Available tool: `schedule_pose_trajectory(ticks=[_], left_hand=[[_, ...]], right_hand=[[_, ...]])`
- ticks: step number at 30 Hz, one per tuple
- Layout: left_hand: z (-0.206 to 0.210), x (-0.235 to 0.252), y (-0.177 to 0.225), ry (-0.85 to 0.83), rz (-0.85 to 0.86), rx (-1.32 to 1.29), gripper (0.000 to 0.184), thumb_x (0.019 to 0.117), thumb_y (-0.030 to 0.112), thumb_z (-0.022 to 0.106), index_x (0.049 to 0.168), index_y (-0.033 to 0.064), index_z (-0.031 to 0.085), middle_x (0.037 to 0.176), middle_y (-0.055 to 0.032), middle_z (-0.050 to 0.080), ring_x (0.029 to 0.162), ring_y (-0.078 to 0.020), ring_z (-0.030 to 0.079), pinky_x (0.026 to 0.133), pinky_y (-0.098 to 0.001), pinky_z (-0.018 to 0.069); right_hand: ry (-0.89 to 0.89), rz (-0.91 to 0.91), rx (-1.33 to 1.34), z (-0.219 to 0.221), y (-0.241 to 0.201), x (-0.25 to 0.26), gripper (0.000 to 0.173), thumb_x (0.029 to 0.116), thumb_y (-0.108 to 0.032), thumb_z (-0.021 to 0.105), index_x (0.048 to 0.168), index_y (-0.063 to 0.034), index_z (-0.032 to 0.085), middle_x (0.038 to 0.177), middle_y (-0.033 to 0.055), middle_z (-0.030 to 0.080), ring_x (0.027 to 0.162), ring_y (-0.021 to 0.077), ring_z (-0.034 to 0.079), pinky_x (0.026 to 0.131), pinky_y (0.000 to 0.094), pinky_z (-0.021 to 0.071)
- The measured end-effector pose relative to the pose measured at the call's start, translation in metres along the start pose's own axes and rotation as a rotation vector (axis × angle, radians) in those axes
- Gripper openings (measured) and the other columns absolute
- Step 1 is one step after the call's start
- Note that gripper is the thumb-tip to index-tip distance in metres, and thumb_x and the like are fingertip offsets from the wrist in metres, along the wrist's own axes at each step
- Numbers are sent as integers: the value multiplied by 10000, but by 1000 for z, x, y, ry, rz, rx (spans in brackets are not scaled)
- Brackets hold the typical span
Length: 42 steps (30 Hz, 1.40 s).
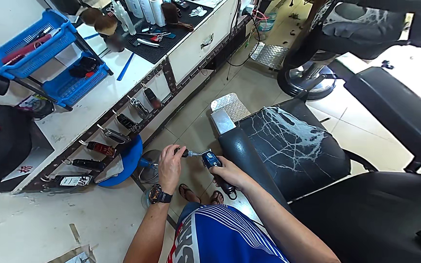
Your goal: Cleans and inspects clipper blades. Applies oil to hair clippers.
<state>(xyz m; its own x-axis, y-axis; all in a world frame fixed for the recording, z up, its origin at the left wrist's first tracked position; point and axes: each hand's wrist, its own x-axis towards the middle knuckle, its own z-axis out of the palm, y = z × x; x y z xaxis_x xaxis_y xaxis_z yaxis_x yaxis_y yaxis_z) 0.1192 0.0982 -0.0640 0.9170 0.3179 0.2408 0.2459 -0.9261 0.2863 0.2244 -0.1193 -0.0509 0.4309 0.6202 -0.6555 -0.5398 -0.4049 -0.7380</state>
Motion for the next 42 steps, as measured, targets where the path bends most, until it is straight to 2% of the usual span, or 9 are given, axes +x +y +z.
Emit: schedule_pose_trajectory(ticks=[5, 17, 24, 29, 32, 33, 35, 39, 42], left_hand=[[-6, -3, 2, 24, -9, -17, 338, 994, 72, 608, 1276, 217, 725, 1320, -79, 656, 1334, -298, 539, 1068, -484, 479], [-12, -5, 3, 45, 8, 24, 340, 981, 50, 612, 1258, 206, 735, 1316, -79, 664, 1338, -302, 543, 1078, -497, 475], [-17, -5, 2, 57, 7, 41, 360, 979, 36, 602, 1269, 209, 727, 1322, -80, 661, 1353, -306, 530, 1086, -499, 466], [-25, -5, -5, 87, -90, -85, 355, 975, 49, 615, 1272, 206, 731, 1337, -66, 652, 1334, -296, 537, 1081, -490, 473], [-31, -7, -11, 105, -224, -279, 336, 971, 102, 662, 1283, 205, 731, 1322, -40, 659, 1257, -243, 581, 1055, -460, 488], [-34, -8, -14, 108, -262, -343, 336, 965, 117, 678, 1287, 199, 728, 1321, -40, 658, 1238, -229, 592, 1046, -454, 494], [-39, -12, -20, 124, -314, -456, 333, 955, 150, 701, 1286, 178, 723, 1316, -40, 659, 1226, -193, 606, 1040, -424, 510], [-55, -23, -27, 171, -387, -682, 344, 926, 110, 726, 1269, 84, 715, 1326, -82, 652, 1215, -167, 628, 1016, -352, 553], [-69, -31, -30, 212, -417, -795, 362, 917, 57, 714, 1278, 28, 693, 1331, -116, 644, 1213, -197, 632, 1008, -351, 562]], right_hand=[[-45, -11, 217, 2, 4, 1, 616, 949, -233, 679, 1448, -74, 356, 982, 149, 641, 652, 213, 688, 591, 328, 620], [-74, -3, 269, 7, 1, 0, 568, 984, -219, 645, 1452, -85, 354, 993, 144, 639, 652, 204, 679, 587, 318, 613], [-59, 5, 290, 8, 0, 2, 625, 953, -196, 682, 1440, -76, 309, 982, 143, 647, 645, 203, 684, 586, 314, 612], [-73, -19, 344, 7, -1, 2, 552, 931, -119, 666, 1371, -73, 338, 1011, 146, 665, 648, 205, 690, 587, 312, 613], [-151, -65, 451, 4, 4, 3, 423, 1023, -189, 557, 1409, -106, 404, 1095, 159, 680, 711, 215, 698, 599, 312, 601], [-167, -63, 452, 3, 5, 4, 405, 1064, -247, 507, 1442, -126, 424, 1092, 155, 688, 702, 203, 690, 572, 294, 583], [-173, -68, 421, 2, 8, 5, 401, 1082, -300, 466, 1453, -150, 439, 1034, 126, 680, 627, 160, 647, 506, 255, 541], [-233, -123, 478, 0, 12, 8, 498, 952, -163, 540, 1433, -119, 424, 1023, 109, 641, 595, 131, 607, 493, 239, 524], [-328, -188, 516, -2, 11, 10, 717, 836, -131, 639, 1485, -131, 336, 1085, 114, 619, 654, 148, 632, 540, 264, 555]])
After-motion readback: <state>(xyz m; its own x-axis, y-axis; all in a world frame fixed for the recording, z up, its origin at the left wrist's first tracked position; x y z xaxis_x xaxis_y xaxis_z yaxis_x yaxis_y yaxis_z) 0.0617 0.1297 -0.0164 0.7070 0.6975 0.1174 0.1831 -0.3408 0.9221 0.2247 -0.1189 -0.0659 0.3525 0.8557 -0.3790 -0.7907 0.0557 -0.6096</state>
